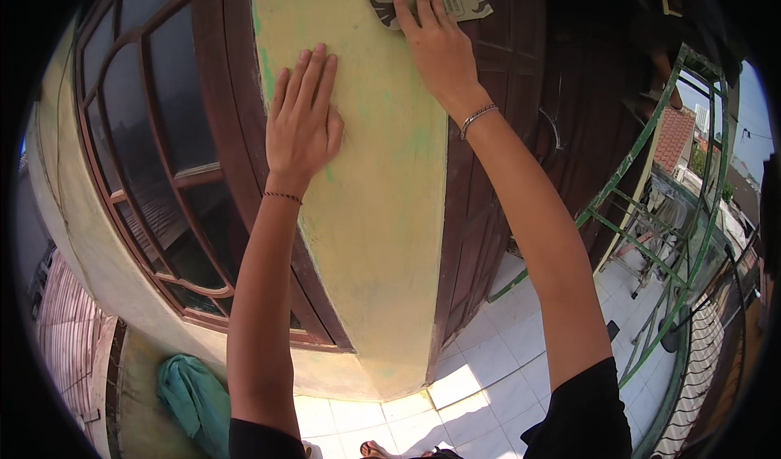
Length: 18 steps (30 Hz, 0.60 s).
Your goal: The person sands a yellow-painted wall section next to a window using a sanding block. They move the block in repeated strokes along the wall surface while another person works on a ladder nearby.
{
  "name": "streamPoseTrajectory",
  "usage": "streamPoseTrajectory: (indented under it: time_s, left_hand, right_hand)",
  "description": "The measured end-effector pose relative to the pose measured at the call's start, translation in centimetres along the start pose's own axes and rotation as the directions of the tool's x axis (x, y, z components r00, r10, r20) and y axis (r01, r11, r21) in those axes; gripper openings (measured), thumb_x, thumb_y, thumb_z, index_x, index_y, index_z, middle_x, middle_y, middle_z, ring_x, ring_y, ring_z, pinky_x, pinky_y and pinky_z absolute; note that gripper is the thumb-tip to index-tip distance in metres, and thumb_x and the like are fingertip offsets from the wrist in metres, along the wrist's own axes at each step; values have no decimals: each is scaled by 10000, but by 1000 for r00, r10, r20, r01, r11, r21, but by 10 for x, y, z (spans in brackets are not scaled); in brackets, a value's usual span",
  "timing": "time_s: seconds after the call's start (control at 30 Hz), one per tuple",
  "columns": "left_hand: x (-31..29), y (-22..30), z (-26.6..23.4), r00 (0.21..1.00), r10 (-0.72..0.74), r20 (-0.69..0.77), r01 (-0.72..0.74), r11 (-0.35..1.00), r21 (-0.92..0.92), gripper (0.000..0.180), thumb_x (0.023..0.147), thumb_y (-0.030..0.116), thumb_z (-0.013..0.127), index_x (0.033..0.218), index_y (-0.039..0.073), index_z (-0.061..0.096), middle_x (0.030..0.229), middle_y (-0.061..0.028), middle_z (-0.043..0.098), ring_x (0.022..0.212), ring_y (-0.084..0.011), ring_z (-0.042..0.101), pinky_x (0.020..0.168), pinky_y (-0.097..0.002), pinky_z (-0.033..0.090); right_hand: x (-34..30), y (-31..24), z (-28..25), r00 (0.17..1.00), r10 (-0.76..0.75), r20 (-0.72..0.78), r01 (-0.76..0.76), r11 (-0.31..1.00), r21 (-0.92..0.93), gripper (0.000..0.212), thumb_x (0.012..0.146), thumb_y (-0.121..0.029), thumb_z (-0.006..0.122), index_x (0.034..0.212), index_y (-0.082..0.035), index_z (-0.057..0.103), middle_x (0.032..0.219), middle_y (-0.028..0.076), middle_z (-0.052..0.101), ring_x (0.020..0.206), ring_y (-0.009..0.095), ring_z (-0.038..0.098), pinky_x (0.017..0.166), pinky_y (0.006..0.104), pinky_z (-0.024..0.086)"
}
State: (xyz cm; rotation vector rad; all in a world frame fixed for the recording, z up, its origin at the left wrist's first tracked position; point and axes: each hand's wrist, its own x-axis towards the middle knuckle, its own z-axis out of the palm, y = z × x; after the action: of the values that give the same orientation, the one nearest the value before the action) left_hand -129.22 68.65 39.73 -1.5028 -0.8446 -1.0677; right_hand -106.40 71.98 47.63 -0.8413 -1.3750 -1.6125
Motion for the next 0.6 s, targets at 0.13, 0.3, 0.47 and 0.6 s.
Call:
streamPoseTrajectory:
  time_s: [0.13, 0.3, 0.47, 0.6]
  left_hand:
    - [-7, 1, -1, 1000, -18, 15, 18, 999, 34, 660, 912, 169, 448, 1565, 79, 433, 1641, -84, 392, 1525, -231, 355, 1282, -453, 247]
    - [-8, -1, 0, 999, -24, 22, 24, 1000, 18, 663, 901, 155, 448, 1559, 81, 449, 1641, -87, 397, 1531, -238, 348, 1284, -451, 236]
    - [3, 4, -1, 1000, -9, 19, 9, 1000, -1, 679, 902, 156, 446, 1577, 97, 427, 1658, -81, 372, 1540, -245, 333, 1289, -450, 215]
    - [3, 1, -2, 998, -8, 62, 4, 998, 66, 690, 926, 187, 447, 1607, 113, 366, 1674, -79, 336, 1551, -267, 302, 1293, -467, 198]
  right_hand:
    - [-58, -46, -14, 996, -88, 35, 86, 994, 62, 576, 945, -73, 594, 1511, -64, 485, 1464, 242, 539, 1303, 377, 584, 1026, 446, 555]
    - [-5, -12, 5, 1000, 9, -14, -8, 993, 120, 564, 965, -50, 565, 1520, -70, 470, 1517, 240, 488, 1411, 387, 477, 1038, 508, 538]
    - [78, 49, 43, 964, 266, 7, -265, 957, 119, 561, 1006, -98, 472, 1562, -90, 398, 1576, 179, 446, 1490, 306, 402, 1243, 416, 321]
    - [36, 3, 20, 973, 230, -13, -212, 918, 336, 444, 943, -18, 589, 1377, 63, 551, 1478, 224, 524, 1370, 353, 531, 1097, 421, 523]
